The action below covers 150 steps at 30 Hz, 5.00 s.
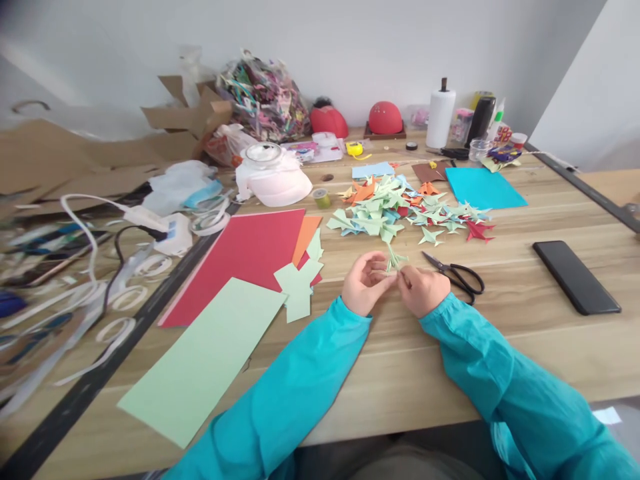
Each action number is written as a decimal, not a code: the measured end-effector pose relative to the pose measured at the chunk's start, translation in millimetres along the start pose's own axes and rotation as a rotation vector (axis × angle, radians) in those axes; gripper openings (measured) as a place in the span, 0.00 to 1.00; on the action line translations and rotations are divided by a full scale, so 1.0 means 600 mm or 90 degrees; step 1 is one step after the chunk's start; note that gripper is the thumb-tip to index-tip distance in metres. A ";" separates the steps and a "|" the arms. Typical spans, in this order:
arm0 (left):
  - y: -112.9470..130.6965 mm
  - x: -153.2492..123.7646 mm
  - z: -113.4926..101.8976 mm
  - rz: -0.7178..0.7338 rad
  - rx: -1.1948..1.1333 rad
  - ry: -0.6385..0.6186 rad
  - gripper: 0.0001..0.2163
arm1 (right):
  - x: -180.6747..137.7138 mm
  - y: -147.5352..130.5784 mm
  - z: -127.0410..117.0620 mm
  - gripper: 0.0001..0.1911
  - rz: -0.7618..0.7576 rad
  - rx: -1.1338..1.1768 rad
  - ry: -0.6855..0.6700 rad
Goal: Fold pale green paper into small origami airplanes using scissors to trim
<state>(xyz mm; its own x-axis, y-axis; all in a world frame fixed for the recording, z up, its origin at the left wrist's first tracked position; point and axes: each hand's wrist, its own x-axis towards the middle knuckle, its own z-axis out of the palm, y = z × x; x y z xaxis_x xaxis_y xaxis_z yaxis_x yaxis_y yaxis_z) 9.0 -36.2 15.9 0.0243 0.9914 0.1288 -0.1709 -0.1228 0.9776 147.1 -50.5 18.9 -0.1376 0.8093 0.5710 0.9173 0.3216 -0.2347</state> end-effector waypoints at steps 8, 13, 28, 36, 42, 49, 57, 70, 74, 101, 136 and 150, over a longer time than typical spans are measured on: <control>-0.005 0.001 -0.015 0.111 0.069 -0.099 0.13 | 0.008 0.005 -0.008 0.15 -0.067 -0.070 0.012; -0.004 -0.002 -0.021 0.124 0.116 -0.096 0.09 | 0.009 0.005 -0.009 0.16 -0.091 -0.077 0.017; -0.020 0.003 -0.023 0.029 0.063 -0.090 0.08 | 0.008 0.012 -0.003 0.13 -0.084 -0.067 0.070; -0.006 0.011 -0.022 -0.082 -0.028 -0.063 0.17 | 0.014 0.017 -0.006 0.15 -0.097 -0.068 0.091; -0.006 0.012 -0.020 -0.097 -0.050 -0.095 0.19 | 0.012 0.019 -0.004 0.17 -0.090 -0.077 0.083; -0.010 0.008 -0.019 -0.093 -0.043 -0.112 0.18 | 0.012 0.022 -0.002 0.15 -0.096 -0.083 0.065; -0.018 0.015 -0.025 0.009 -0.112 -0.009 0.18 | 0.013 0.022 -0.004 0.16 -0.112 -0.085 0.028; 0.000 0.019 -0.027 -0.024 -0.041 0.022 0.17 | 0.019 0.018 -0.012 0.12 -0.161 0.003 0.018; -0.010 0.020 -0.027 -0.080 -0.067 0.004 0.18 | 0.017 0.018 -0.006 0.09 -0.154 0.095 0.038; -0.025 0.016 -0.026 -0.053 0.009 -0.075 0.17 | 0.019 0.022 -0.002 0.10 -0.163 0.189 0.032; -0.011 0.009 -0.024 -0.072 -0.028 -0.053 0.16 | 0.024 0.009 0.004 0.14 0.118 0.669 -0.071; -0.009 0.007 -0.025 -0.027 0.043 -0.021 0.09 | 0.028 0.022 0.013 0.18 0.298 0.820 -0.158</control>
<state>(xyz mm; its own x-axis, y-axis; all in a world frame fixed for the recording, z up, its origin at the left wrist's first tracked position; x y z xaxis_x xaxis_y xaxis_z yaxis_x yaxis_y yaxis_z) -5.0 -30.6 8.8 0.0634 0.9938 0.0911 -0.1025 -0.0843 0.9912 153.9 -28.7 19.3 -0.1041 0.9876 0.1179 -0.0711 0.1109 -0.9913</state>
